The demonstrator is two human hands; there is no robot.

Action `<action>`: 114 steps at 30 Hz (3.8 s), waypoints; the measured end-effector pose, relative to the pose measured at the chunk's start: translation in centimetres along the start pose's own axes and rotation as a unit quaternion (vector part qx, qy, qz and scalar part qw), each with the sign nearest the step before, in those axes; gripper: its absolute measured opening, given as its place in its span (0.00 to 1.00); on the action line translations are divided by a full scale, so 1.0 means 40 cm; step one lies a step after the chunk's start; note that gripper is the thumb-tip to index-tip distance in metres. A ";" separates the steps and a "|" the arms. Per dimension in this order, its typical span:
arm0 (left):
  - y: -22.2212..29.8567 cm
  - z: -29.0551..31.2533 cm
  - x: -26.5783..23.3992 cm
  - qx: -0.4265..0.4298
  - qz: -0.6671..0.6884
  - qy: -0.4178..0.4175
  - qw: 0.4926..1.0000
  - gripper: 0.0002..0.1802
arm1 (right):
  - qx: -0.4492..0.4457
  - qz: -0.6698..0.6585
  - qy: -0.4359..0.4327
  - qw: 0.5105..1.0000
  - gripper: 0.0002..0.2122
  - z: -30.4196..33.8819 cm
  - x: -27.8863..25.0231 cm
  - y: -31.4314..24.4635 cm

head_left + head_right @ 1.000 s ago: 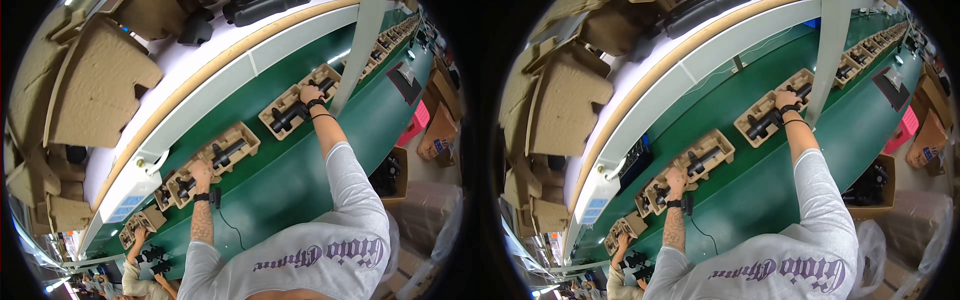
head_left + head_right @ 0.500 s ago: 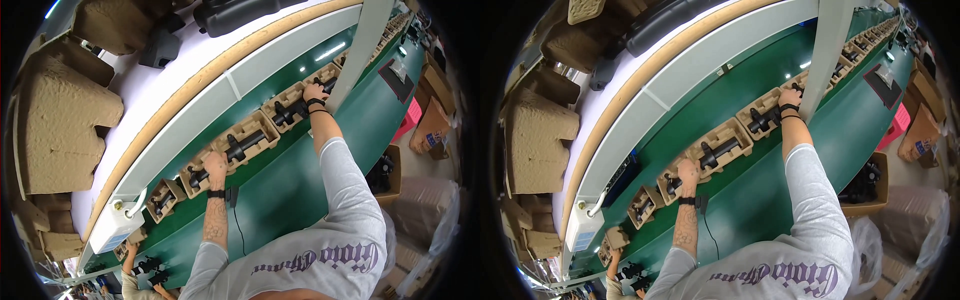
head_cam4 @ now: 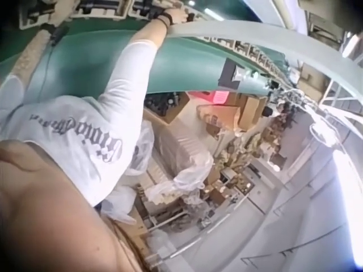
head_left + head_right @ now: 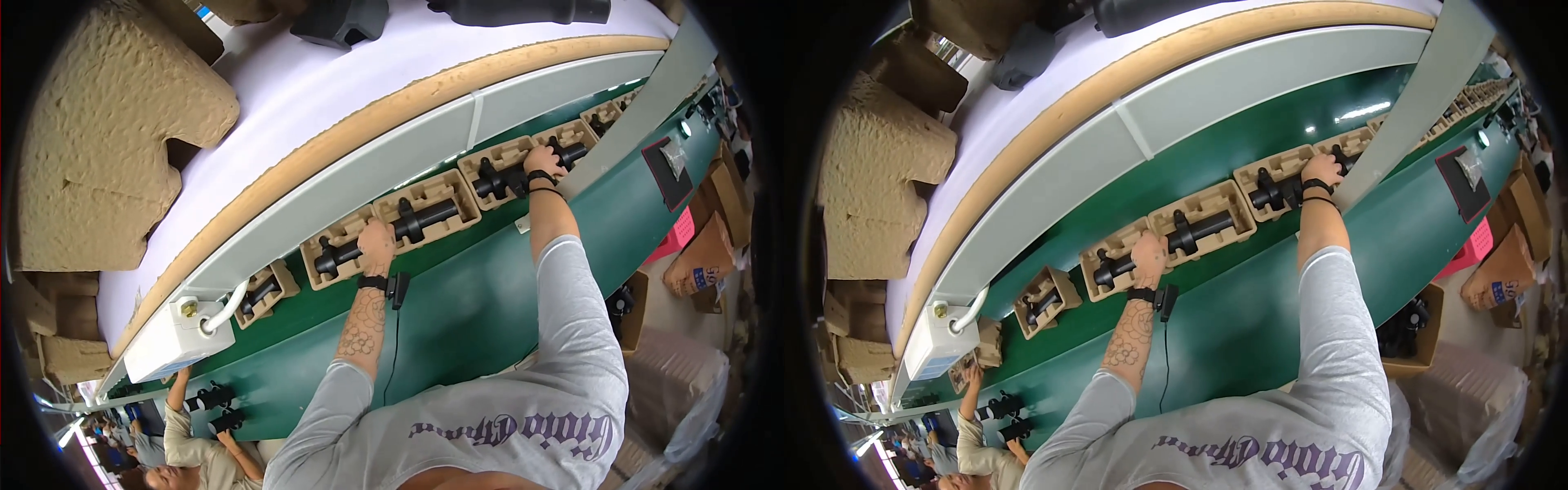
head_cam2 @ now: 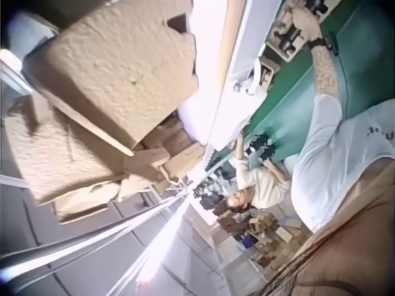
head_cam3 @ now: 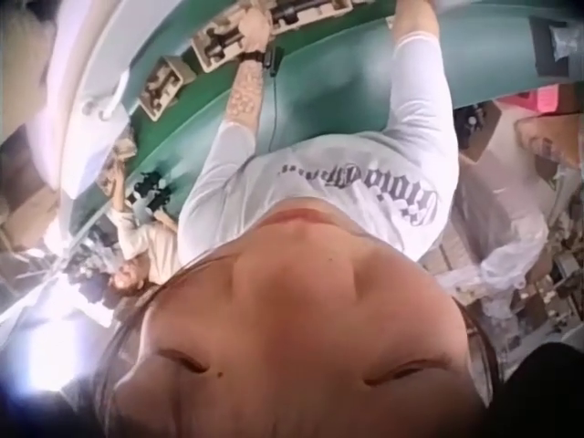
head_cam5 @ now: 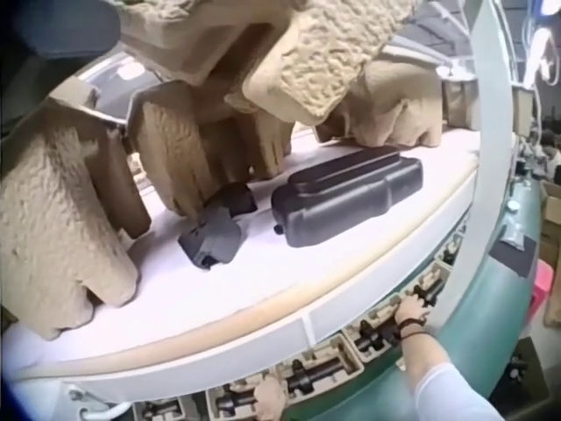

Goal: The person arranges cardboard trays on the table, retrieves black components from a box, and places them into the trays. After filling the trays, the person retrieves more trays from a plastic bag and continues the assembly process.

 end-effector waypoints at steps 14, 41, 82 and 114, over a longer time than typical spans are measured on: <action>0.012 0.000 0.046 -0.132 0.039 -0.018 0.990 0.24 | -0.385 -0.048 0.089 0.918 0.26 0.193 -0.009 -0.195; -0.363 0.123 -0.181 -0.073 -0.140 0.020 0.987 0.14 | -0.378 -0.035 0.206 0.902 0.19 0.401 0.034 -0.156; -0.621 0.836 -0.337 -0.167 0.204 0.080 0.961 0.24 | -0.513 -0.109 -0.006 0.852 0.24 1.255 0.218 0.067; -0.718 0.426 -0.531 0.286 0.010 -0.016 0.958 0.15 | 0.171 -0.339 0.011 0.925 0.11 1.706 0.255 0.920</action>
Point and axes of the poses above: each hand's wrist, its own z-axis away from the middle knuckle, its own x-axis out of the palm, y = z × x, the point moved 7 cm from there along -z, towards the middle knuckle, and after that the axes turned 5 degrees about z, right-handed, at the moved point
